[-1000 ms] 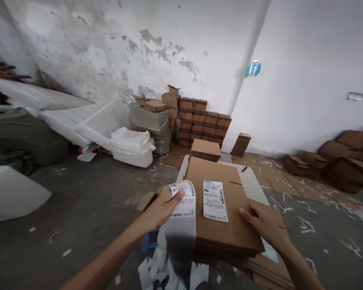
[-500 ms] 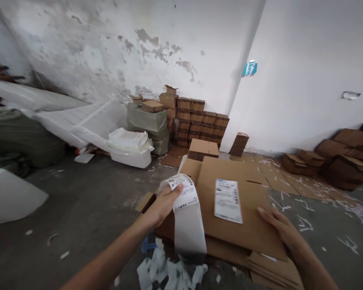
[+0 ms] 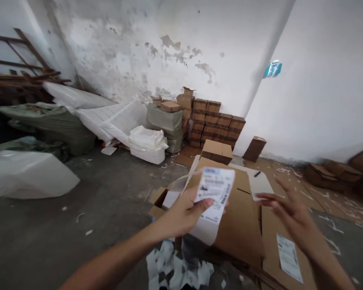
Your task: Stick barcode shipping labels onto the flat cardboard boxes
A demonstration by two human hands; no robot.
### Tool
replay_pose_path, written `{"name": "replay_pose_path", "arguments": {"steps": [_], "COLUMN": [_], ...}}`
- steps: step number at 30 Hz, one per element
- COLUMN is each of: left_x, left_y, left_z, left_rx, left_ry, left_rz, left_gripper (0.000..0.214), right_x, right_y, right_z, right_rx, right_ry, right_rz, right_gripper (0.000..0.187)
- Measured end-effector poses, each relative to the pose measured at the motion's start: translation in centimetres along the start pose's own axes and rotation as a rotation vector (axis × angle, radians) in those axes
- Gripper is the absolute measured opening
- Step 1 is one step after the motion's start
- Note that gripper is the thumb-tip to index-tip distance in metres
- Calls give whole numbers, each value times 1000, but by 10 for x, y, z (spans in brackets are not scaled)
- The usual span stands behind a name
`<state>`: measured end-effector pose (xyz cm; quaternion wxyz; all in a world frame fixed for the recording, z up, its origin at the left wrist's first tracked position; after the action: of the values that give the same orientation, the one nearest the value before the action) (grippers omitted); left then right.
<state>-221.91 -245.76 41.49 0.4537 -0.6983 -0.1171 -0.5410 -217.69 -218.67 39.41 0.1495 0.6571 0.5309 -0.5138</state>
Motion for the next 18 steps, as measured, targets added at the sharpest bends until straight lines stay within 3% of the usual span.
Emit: {"name": "replay_pose_path", "arguments": {"steps": [2, 4, 7, 9, 11, 14, 16, 18], "left_x": [5, 1, -26, -43, -52, -57, -57, -61], "left_y": [4, 8, 15, 17, 13, 9, 17, 23], "left_z": [11, 9, -9, -21, -41, -102, -145, -167], "left_rx": [-109, -98, 149, 349, 492, 751, 916, 962], "left_ry": [-215, -186, 244, 465, 525, 457, 386, 359], "left_rz": [54, 12, -252, -372, -384, -253, -159, -142], "left_gripper": [29, 29, 43, 40, 34, 32, 32, 31], "right_x": [-83, -127, -141, -145, -153, -160, -149, -123], "right_y": [21, 39, 58, 70, 78, 63, 36, 6], "right_z": [55, 85, 110, 122, 117, 78, 47, 40], "right_rx": [-161, -174, -124, -163, -195, -180, -85, 26], "right_ry": [3, 50, 133, 167, 163, -10, -216, -195], "right_rz": [-243, -400, -538, -639, -708, -632, -514, -376], "right_gripper": [35, 21, 21, 16, 13, 15, 11, 15]}}
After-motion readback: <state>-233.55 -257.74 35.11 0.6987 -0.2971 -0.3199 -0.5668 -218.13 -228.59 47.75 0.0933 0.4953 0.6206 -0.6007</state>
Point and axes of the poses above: each hand's wrist, its own y-axis away from the middle knuckle, its own z-axis out of the palm, x = y × z, the point moved 10 cm from there along -y, towards the middle knuckle, and after that the axes turned 10 degrees about z, right-handed, at the moved point
